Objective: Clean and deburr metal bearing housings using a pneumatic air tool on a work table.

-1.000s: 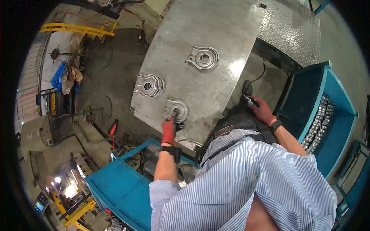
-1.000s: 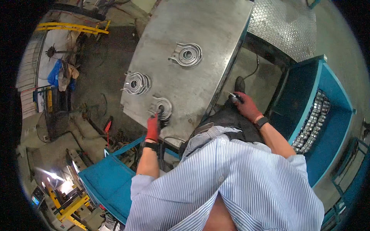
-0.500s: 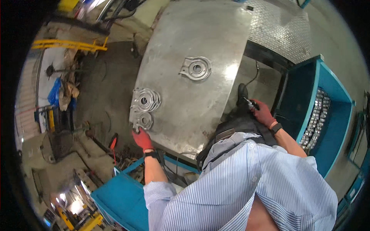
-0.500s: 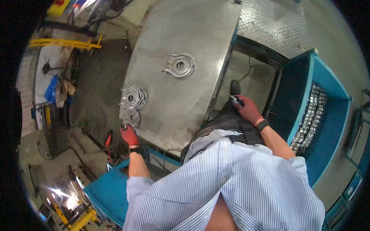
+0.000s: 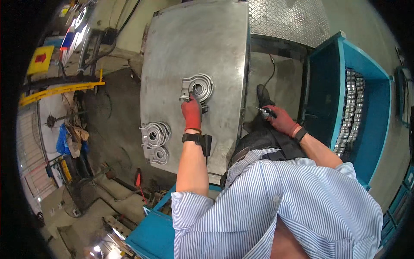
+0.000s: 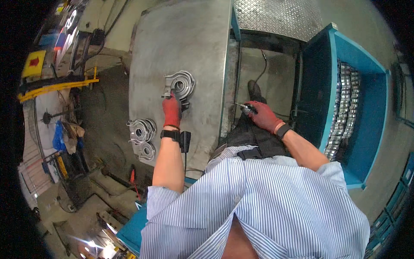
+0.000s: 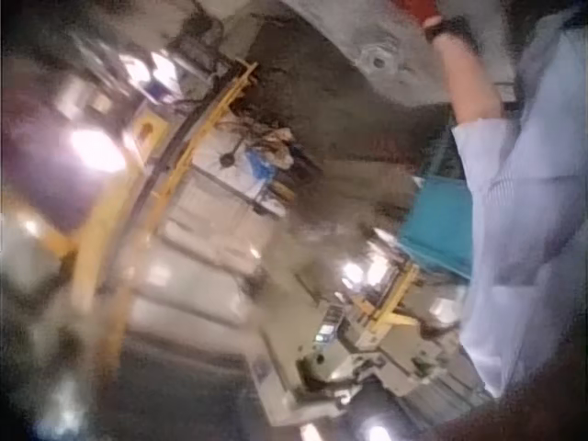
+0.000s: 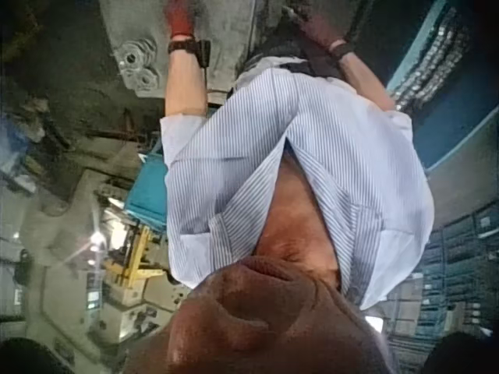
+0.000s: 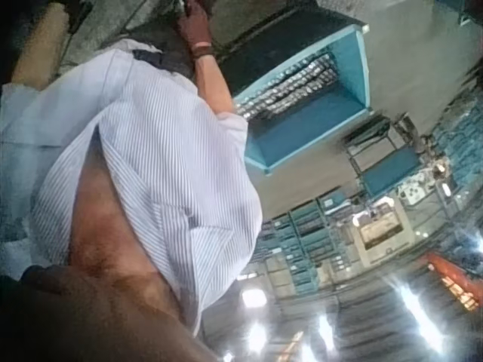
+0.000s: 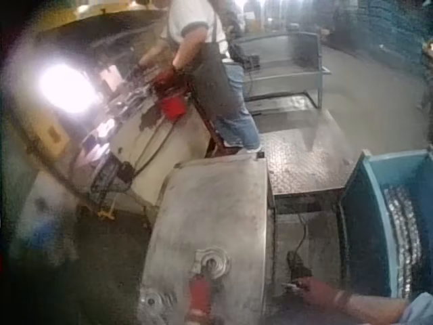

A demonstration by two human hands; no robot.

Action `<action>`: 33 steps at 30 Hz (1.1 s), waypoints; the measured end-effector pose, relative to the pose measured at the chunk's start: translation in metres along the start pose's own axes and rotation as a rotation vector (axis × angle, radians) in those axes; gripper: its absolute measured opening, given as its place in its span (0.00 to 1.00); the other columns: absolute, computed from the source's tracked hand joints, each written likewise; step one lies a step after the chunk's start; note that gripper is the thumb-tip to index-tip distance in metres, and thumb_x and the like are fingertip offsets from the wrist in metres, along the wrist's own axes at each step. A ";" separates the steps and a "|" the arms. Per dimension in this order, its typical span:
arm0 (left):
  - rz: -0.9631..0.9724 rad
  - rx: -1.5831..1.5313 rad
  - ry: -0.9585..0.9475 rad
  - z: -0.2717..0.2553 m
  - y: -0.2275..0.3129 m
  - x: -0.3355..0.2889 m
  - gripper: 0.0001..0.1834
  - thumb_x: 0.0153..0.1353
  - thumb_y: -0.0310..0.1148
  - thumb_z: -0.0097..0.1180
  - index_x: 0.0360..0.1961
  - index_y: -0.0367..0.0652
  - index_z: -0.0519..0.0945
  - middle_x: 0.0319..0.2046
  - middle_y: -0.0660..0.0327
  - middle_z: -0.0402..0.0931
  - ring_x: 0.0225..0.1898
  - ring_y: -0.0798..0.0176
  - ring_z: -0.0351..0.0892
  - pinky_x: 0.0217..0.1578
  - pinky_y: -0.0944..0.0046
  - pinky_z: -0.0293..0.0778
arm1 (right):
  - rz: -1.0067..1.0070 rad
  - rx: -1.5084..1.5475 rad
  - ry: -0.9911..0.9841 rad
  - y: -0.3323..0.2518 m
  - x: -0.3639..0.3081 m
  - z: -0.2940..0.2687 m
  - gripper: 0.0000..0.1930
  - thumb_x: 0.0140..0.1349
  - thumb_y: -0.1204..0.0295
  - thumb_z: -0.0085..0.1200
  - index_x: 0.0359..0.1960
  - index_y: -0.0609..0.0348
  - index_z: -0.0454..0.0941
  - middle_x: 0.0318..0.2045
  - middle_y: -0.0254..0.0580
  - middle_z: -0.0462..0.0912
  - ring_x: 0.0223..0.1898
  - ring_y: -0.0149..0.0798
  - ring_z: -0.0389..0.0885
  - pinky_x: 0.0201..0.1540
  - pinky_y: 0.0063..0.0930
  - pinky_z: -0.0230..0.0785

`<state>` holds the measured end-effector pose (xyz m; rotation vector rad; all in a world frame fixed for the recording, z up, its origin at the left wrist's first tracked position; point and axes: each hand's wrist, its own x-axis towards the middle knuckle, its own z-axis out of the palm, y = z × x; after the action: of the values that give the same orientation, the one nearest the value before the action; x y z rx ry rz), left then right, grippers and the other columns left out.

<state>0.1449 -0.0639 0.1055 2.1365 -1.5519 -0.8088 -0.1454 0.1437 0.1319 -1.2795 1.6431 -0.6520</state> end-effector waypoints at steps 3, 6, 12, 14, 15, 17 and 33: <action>0.029 -0.056 0.125 0.010 -0.011 0.007 0.20 0.64 0.40 0.49 0.32 0.29 0.79 0.27 0.40 0.78 0.33 0.35 0.76 0.32 0.49 0.70 | 0.007 0.007 -0.004 0.001 -0.001 -0.003 0.18 0.58 0.71 0.54 0.51 0.61 0.74 0.47 0.55 0.77 0.51 0.56 0.74 0.54 0.39 0.66; 0.055 -0.153 0.073 0.004 0.001 -0.020 0.19 0.65 0.38 0.48 0.32 0.28 0.78 0.27 0.43 0.79 0.30 0.41 0.77 0.32 0.51 0.70 | 0.015 0.016 -0.003 0.008 -0.001 -0.007 0.19 0.58 0.70 0.55 0.51 0.61 0.74 0.48 0.55 0.77 0.52 0.55 0.74 0.55 0.39 0.65; -0.193 -0.497 -0.094 -0.007 -0.059 -0.091 0.17 0.66 0.36 0.48 0.32 0.28 0.77 0.23 0.58 0.75 0.23 0.59 0.74 0.28 0.56 0.70 | -0.093 0.014 -0.079 0.017 0.004 0.007 0.20 0.57 0.72 0.55 0.53 0.57 0.72 0.50 0.52 0.77 0.53 0.52 0.73 0.56 0.39 0.64; -0.381 -0.732 -0.222 -0.019 -0.014 -0.139 0.18 0.66 0.37 0.48 0.30 0.30 0.77 0.23 0.58 0.75 0.21 0.59 0.74 0.25 0.57 0.71 | -0.107 -0.020 -0.127 0.002 0.004 0.006 0.21 0.57 0.71 0.55 0.53 0.57 0.73 0.49 0.53 0.77 0.52 0.53 0.73 0.56 0.40 0.65; -0.380 -0.749 -0.266 -0.016 -0.015 -0.148 0.18 0.67 0.38 0.48 0.29 0.31 0.77 0.23 0.58 0.75 0.21 0.59 0.73 0.24 0.58 0.71 | -0.136 -0.040 -0.154 -0.002 0.004 0.007 0.21 0.57 0.71 0.56 0.53 0.57 0.73 0.48 0.53 0.77 0.52 0.54 0.73 0.55 0.40 0.65; -0.383 -0.777 -0.347 -0.012 -0.017 -0.159 0.18 0.67 0.38 0.48 0.29 0.33 0.77 0.24 0.58 0.76 0.20 0.61 0.73 0.23 0.59 0.72 | -0.203 -0.071 -0.202 -0.002 0.006 0.013 0.20 0.57 0.69 0.56 0.53 0.57 0.73 0.48 0.54 0.77 0.51 0.55 0.73 0.55 0.41 0.65; -0.177 -0.149 -0.154 0.062 -0.117 -0.118 0.31 0.56 0.50 0.60 0.27 0.22 0.76 0.30 0.32 0.75 0.31 0.33 0.76 0.32 0.47 0.70 | -0.193 -0.146 -0.279 0.009 0.020 0.052 0.21 0.57 0.70 0.55 0.54 0.57 0.71 0.47 0.55 0.76 0.51 0.56 0.72 0.54 0.42 0.64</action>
<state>0.1638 0.0868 0.0146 2.1667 -1.3395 -1.1354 -0.1038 0.1342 0.0946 -1.5733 1.3696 -0.4486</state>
